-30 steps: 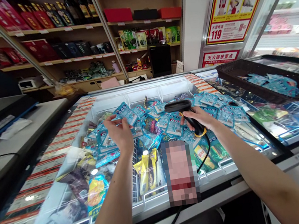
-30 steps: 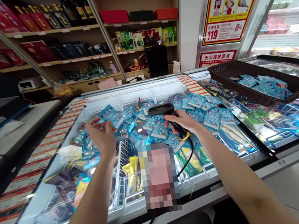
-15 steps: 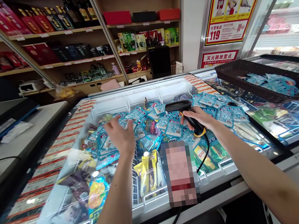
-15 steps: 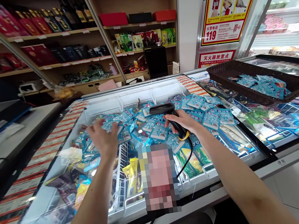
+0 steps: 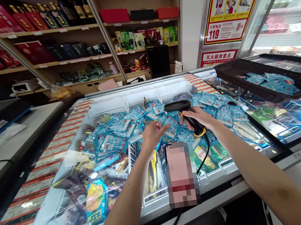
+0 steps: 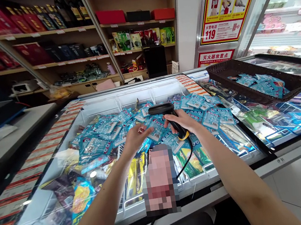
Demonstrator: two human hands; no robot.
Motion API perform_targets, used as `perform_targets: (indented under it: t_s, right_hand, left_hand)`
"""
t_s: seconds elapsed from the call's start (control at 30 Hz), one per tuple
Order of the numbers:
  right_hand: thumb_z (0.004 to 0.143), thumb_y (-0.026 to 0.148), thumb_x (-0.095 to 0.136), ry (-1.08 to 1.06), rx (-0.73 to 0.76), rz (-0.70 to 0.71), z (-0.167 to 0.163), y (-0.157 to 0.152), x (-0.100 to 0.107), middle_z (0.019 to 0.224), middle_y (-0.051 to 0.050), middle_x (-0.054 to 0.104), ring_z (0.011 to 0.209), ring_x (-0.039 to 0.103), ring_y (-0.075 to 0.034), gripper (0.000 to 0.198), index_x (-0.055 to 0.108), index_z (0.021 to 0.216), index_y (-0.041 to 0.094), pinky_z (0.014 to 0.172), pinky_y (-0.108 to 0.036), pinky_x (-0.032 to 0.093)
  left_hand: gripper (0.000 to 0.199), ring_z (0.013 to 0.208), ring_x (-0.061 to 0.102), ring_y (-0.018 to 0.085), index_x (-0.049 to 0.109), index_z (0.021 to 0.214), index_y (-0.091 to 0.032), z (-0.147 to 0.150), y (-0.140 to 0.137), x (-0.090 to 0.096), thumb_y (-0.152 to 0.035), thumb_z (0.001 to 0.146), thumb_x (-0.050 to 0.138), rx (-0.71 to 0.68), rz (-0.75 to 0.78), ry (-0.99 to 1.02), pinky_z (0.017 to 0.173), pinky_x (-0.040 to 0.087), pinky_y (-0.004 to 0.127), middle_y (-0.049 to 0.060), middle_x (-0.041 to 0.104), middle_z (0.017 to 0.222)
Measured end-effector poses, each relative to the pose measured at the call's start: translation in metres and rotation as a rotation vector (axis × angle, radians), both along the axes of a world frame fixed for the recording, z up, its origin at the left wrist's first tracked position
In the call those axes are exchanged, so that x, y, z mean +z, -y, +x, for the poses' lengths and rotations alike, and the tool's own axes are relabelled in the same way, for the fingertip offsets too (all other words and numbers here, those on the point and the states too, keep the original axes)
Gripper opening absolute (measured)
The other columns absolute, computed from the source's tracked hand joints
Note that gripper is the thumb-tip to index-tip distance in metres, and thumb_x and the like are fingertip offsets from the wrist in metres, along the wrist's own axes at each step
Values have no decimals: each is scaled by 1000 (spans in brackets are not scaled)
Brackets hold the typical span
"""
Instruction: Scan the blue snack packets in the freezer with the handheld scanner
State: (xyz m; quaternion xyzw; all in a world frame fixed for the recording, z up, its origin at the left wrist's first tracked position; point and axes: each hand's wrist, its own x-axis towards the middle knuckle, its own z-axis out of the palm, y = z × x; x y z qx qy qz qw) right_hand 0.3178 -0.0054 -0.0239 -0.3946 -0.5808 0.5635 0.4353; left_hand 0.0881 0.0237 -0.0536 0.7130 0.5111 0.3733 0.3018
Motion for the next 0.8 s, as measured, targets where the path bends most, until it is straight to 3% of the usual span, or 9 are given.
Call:
perform_targets:
  t_s: [0.13, 0.23, 0.5, 0.7, 0.8]
  right_hand:
    - [79, 53, 61, -6, -11, -14, -1, 0, 0, 79, -7, 69, 43, 57, -11, 42, 57, 95, 15, 37, -23, 44]
    - [78, 53, 62, -16, -6, -8, -1, 0, 0, 79, -7, 69, 42, 57, -11, 41, 57, 93, 15, 37, -23, 44]
    - [80, 51, 61, -14, 9, 4, -2, 1, 1, 79, -7, 69, 42, 56, -11, 39, 56, 94, 15, 38, -23, 44]
    - [78, 53, 62, 1, 24, 4, -3, 2, 2, 79, -6, 69, 42, 56, -10, 41, 55, 94, 15, 37, -22, 43]
    - [78, 53, 62, 11, 26, 4, -3, 2, 2, 79, -6, 69, 42, 56, -11, 42, 55, 95, 16, 37, -22, 43]
  left_hand:
    - [35, 45, 43, 7, 47, 77, -20, -6, -3, 2, -48, 72, 67, 16, -91, 488, 44, 29, 20, -7, 43, 56]
    - [37, 45, 53, 9, 43, 83, -21, -10, -3, 5, -44, 72, 69, 59, -85, 668, 42, 33, 19, -7, 47, 59]
    - [38, 50, 61, 16, 39, 93, -24, -22, -11, -7, -41, 73, 67, 172, -90, 751, 53, 51, 29, -11, 40, 56]
    - [32, 44, 40, 5, 40, 89, -22, -21, -15, -11, -37, 74, 65, 218, -7, 787, 68, 58, 35, -13, 32, 54]
    - [31, 47, 40, 5, 39, 91, -22, -21, -14, -9, -36, 76, 63, 262, -9, 819, 69, 59, 36, -12, 33, 58]
